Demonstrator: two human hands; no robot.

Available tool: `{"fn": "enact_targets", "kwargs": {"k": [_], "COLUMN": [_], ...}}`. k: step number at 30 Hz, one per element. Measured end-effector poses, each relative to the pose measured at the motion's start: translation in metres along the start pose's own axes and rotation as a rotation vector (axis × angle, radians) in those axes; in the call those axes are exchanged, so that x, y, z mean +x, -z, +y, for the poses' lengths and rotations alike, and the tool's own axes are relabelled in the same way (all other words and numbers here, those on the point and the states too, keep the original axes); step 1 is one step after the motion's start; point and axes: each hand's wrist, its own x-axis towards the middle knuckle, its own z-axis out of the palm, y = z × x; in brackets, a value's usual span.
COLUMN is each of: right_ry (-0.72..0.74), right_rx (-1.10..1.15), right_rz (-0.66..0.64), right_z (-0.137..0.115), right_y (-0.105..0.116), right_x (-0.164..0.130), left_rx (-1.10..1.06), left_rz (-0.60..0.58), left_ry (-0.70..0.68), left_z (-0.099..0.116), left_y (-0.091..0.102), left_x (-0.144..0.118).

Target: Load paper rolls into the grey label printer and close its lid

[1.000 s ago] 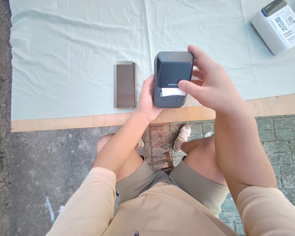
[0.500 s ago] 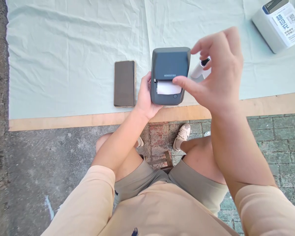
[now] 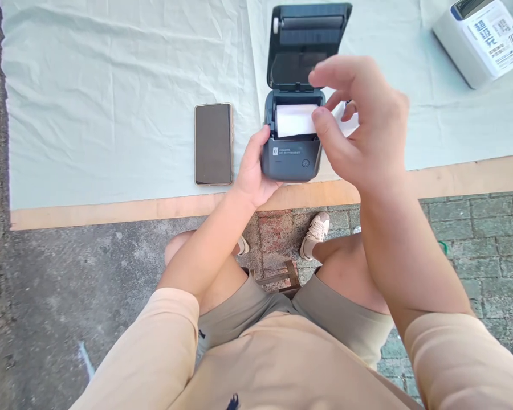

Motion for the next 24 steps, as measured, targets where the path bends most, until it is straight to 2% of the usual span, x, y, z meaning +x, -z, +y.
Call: {"fn": "enact_targets", "kwargs": {"k": [3,7,9,13,16,19,22,24], "right_ry": [0.024,-0.05,-0.052,-0.095,-0.17,-0.169,-0.226,-0.373], "right_rx": [-0.086,-0.344,-0.421,-0.515,-0.511,-0.212,0.311,0.594], "right_rz": [-0.04,-0.246,-0.301,-0.371,-0.343,-0.223,0.089,0.259], "right_z": [-0.003,-0.004,-0.003,-0.004,-0.012,-0.019,-0.016,-0.003], "right_y": [0.001,0.008,0.011,0.013,0.012,0.019,0.032,0.039], "right_x": [0.001,0.001,0.0,0.002,0.005,0.007,0.009,0.01], "left_rx": [0.013,0.046,0.062,0.092,0.066,-0.004,-0.051,-0.063], "left_rz": [-0.001,-0.041,-0.079,-0.097,-0.085,-0.036,0.038,0.063], "left_ry": [-0.004,-0.066,-0.089,-0.109,-0.1,-0.054,0.013,0.04], "left_z": [-0.003,-0.008,-0.01,-0.012,-0.011,-0.007,0.0,0.003], "left_y": [-0.003,-0.003,-0.002,0.001,0.001,-0.002,-0.005,-0.005], "left_x": [0.0,-0.002,-0.004,-0.004,-0.003,-0.002,-0.001,-0.001]}}
